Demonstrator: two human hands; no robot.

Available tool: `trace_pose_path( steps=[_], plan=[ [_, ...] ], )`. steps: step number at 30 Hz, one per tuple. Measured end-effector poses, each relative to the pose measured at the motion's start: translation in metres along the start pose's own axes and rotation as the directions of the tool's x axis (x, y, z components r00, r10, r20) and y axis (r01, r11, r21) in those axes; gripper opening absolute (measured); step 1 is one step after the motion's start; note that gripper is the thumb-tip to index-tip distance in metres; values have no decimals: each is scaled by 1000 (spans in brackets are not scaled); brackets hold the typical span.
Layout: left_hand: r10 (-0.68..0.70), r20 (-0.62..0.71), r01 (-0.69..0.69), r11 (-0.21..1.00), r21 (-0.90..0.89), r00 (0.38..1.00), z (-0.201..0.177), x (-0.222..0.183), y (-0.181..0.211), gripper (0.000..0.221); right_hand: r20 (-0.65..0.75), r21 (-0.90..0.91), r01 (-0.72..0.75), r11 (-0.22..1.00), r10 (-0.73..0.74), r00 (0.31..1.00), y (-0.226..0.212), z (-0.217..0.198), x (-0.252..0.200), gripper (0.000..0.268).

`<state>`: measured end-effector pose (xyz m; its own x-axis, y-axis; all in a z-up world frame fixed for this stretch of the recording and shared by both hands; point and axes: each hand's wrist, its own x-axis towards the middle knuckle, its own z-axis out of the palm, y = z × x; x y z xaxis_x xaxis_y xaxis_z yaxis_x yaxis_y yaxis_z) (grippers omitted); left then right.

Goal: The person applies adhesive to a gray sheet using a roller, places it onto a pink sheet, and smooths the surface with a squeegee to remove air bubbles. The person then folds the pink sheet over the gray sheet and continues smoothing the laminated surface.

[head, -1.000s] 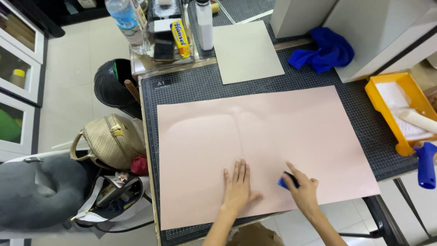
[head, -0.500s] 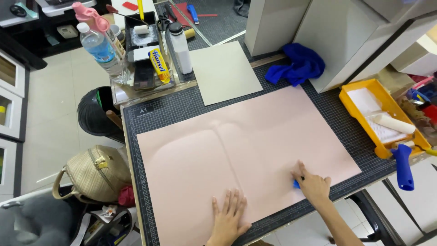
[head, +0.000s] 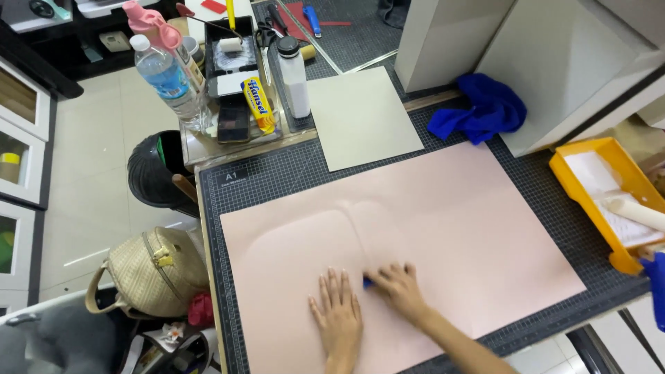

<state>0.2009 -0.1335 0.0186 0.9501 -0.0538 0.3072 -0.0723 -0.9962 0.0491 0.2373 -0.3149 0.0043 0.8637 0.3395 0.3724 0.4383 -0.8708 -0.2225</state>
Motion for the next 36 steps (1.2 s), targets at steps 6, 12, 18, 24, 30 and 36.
trace_pose_path(
  steps=[6,12,18,24,30,36],
  plan=[
    [-47,-97,51,998,43,994,14,1,5,60,-46,-31,-93,995,91,995,57,44,158,39],
    [-45,-91,48,998,30,995,10,4,4,61,61,10,-162,987,161,985,86,55,222,39],
    [7,59,-8,1000,15,998,-8,3,-1,62,254,102,-154,983,124,959,86,60,150,49],
    [0,74,4,999,-46,997,-6,3,-1,59,250,101,107,989,-129,960,23,-16,3,40],
    [18,129,-6,995,-98,991,-8,3,-1,61,251,148,101,984,-136,958,-22,-57,-93,35],
    [5,149,22,983,-180,989,15,3,35,68,230,205,-38,978,-11,973,-31,-80,-133,42]
  ],
)
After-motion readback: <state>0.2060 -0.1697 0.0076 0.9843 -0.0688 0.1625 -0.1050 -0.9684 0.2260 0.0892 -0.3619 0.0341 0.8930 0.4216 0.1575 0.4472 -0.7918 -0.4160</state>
